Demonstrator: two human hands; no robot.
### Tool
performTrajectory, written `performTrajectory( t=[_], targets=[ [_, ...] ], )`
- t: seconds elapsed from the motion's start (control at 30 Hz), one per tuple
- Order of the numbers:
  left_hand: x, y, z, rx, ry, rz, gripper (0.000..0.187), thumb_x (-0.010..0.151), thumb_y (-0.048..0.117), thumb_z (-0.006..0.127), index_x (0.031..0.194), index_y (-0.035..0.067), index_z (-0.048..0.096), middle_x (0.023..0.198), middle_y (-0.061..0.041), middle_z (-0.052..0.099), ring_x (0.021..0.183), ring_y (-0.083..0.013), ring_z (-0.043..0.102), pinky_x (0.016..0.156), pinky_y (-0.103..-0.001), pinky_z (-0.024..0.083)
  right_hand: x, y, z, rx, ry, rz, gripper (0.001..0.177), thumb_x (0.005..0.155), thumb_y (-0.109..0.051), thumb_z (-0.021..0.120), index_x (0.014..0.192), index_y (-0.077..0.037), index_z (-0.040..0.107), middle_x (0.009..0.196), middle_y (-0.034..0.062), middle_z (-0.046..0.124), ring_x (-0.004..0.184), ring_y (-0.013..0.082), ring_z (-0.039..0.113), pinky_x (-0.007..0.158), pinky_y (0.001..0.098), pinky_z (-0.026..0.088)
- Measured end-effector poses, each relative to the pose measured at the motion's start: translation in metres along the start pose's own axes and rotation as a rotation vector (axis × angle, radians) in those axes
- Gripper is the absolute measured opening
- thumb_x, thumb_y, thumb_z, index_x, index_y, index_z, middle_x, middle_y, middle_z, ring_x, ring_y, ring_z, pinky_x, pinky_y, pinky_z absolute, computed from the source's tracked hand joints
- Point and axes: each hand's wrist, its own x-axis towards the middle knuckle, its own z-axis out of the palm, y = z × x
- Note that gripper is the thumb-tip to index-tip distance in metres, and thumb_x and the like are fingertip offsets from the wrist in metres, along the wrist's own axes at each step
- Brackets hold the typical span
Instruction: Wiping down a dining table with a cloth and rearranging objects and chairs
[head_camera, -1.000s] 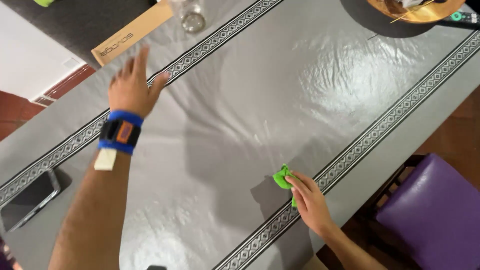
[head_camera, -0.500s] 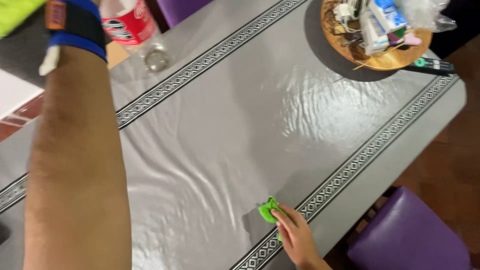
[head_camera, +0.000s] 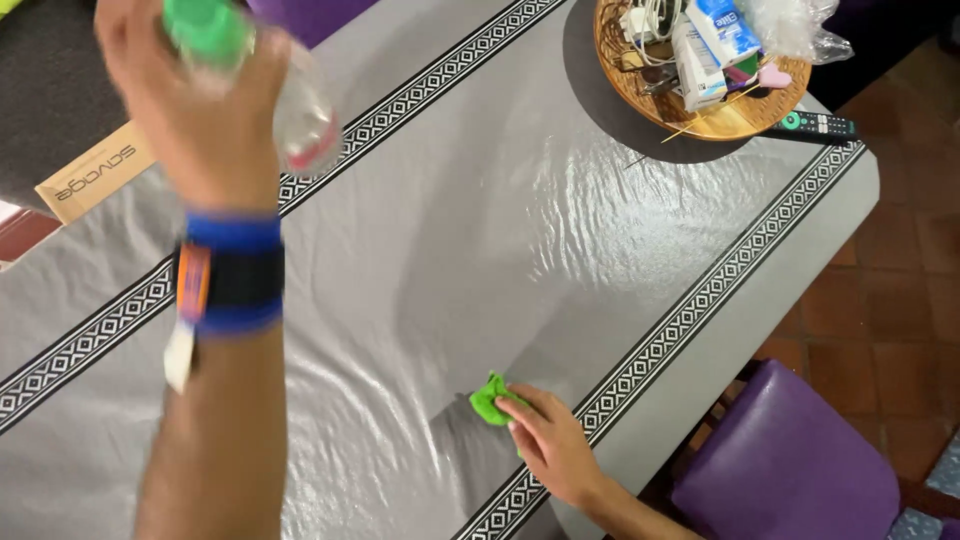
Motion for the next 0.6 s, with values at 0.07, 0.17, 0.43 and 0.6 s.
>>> performTrajectory(
  t=[0.07,0.17,0.43,0.6],
  targets=[
    [-0.026,0.047,-0.035,-0.146,-0.093,-0.074,0.074,0.103,-0.007,0.097,0.158,0.006,0.048,0.160,-0.016,0.044,0.155,-0.0347,0.044,0.133,-0.050,0.039,-0.008,0.002,0.004,-0.013,-0.044,-0.036,0.043,0.101,-0.011,0.064,0.143,-0.019,0.057,0.141,0.0143,0.067,0.115,0.0325,0.070,0.095,0.0505,0.057],
    [-0.062,0.110,-0.078,-0.349,-0.097,-0.205,0.061,0.106,-0.007,0.079,0.157,-0.008,0.045,0.159,-0.022,0.049,0.151,-0.0320,0.048,0.131,-0.045,0.043,-0.024,0.004,0.011,-0.007,-0.117,-0.093,0.045,0.098,-0.009,0.067,0.141,-0.019,0.061,0.143,0.0131,0.066,0.116,0.0316,0.069,0.094,0.0500,0.053],
    [-0.166,0.114,-0.149,-0.541,-0.258,-0.564,0.049,0.078,0.011,0.073,0.121,-0.002,0.054,0.165,-0.025,0.047,0.166,-0.0360,0.045,0.141,-0.046,0.043,-0.018,0.021,0.003,0.123,-0.109,-0.184,0.037,0.107,-0.037,0.064,0.139,-0.020,0.066,0.146,0.0102,0.059,0.137,0.0341,0.064,0.099,0.0489,0.044],
    [-0.224,0.030,-0.220,-0.460,-0.272,-0.911,0.080,0.075,0.030,0.057,0.142,-0.011,0.051,0.163,-0.017,0.052,0.144,-0.0344,0.058,0.124,-0.049,0.049,0.062,0.103,-0.064,0.100,0.198,0.370,0.041,0.102,-0.038,0.059,0.135,-0.015,0.066,0.149,0.0092,0.059,0.147,0.0286,0.050,0.121,0.0515,0.041]
  ],
)
